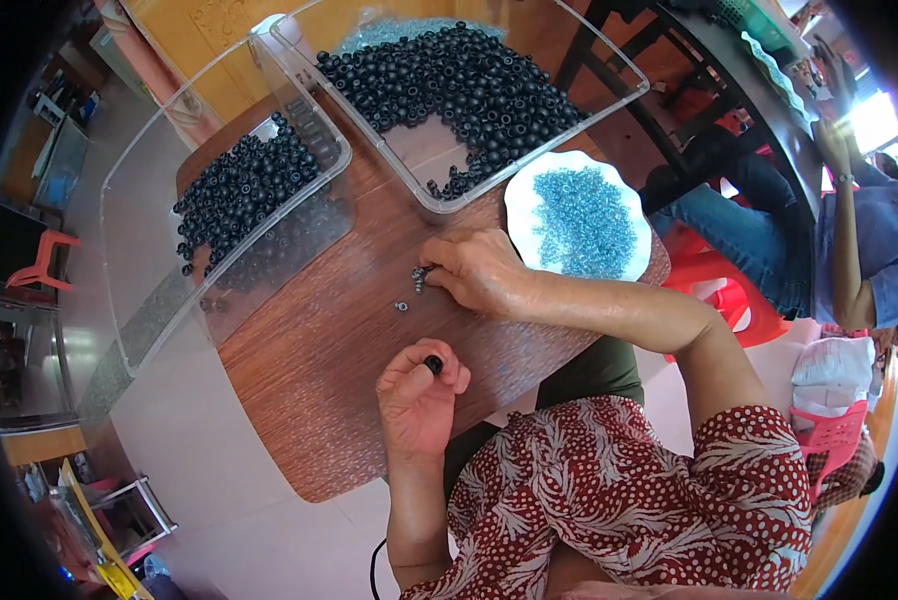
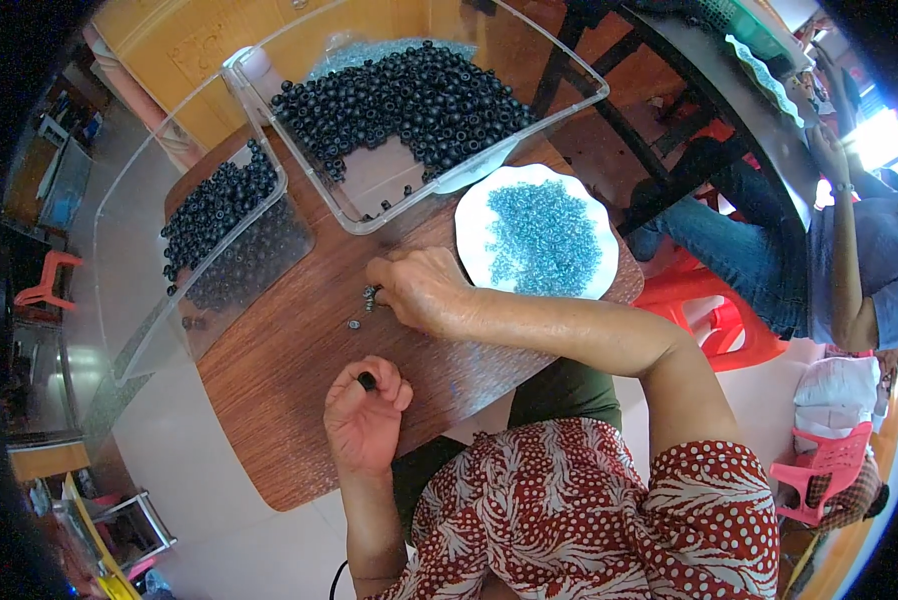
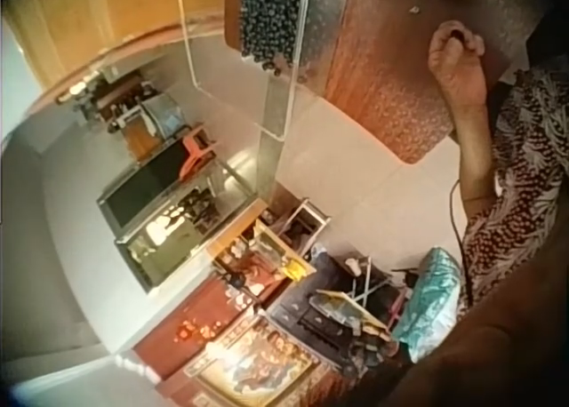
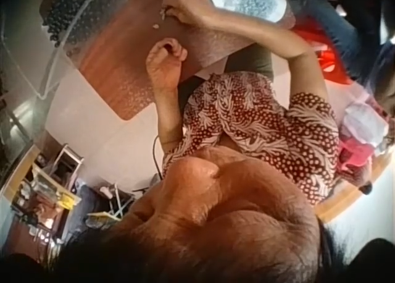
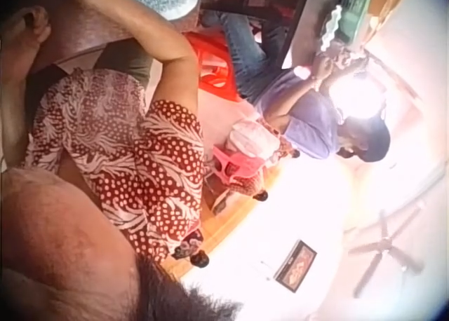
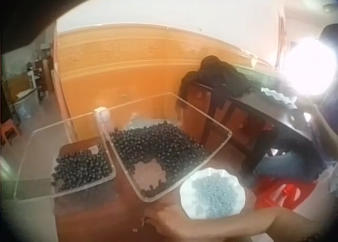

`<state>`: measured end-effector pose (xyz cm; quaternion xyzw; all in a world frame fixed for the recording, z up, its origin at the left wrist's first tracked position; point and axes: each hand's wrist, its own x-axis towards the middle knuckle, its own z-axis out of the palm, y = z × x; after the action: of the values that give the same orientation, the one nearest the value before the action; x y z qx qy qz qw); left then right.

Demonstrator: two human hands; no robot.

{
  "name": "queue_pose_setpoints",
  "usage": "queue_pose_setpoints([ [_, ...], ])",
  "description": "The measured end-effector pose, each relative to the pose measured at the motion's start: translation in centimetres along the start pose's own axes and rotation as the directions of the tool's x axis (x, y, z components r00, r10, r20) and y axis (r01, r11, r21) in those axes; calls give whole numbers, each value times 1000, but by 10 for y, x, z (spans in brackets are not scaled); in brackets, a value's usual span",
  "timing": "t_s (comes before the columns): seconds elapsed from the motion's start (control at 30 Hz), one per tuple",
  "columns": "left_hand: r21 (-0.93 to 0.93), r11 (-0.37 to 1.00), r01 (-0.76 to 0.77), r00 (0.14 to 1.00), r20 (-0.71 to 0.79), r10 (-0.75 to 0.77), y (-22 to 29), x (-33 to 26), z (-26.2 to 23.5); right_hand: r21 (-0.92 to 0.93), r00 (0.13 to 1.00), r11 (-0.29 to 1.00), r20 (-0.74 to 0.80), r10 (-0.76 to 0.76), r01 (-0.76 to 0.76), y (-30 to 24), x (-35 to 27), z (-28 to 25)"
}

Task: The recorder is sorting and assembling small black components with blue and silver parts at a table.

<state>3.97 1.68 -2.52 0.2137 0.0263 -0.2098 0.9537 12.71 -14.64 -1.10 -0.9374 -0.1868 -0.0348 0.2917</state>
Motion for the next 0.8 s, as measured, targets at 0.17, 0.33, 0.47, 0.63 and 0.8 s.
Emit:
queue_pose_setpoints([
  [0.17, -24, 1000, 0, 1000, -11, 0, 0, 1, 2, -21, 999, 999, -9, -37, 37, 5, -6, -3],
  [0.33, -34, 999, -7, 999, -33, 6, -1, 2, 4, 233, 988, 965, -126, -92, 120, -5, -17, -23],
  [0.47, -50, 999, 8, 999, -36, -10, -4, 4, 1, 480, 1000, 877, -16, 22, -12, -32, -31, -51],
  [0.63, -26, 1000, -11, 995, -103, 9, -9, 4, 9, 592, 989, 796, -23, -144, 130, -45, -41, -59],
  [0.8, 53, 998, -30, 997, -73, 33, -10, 3, 14, 538, 970, 810, -74, -229, 233, -43, -41, -57],
])
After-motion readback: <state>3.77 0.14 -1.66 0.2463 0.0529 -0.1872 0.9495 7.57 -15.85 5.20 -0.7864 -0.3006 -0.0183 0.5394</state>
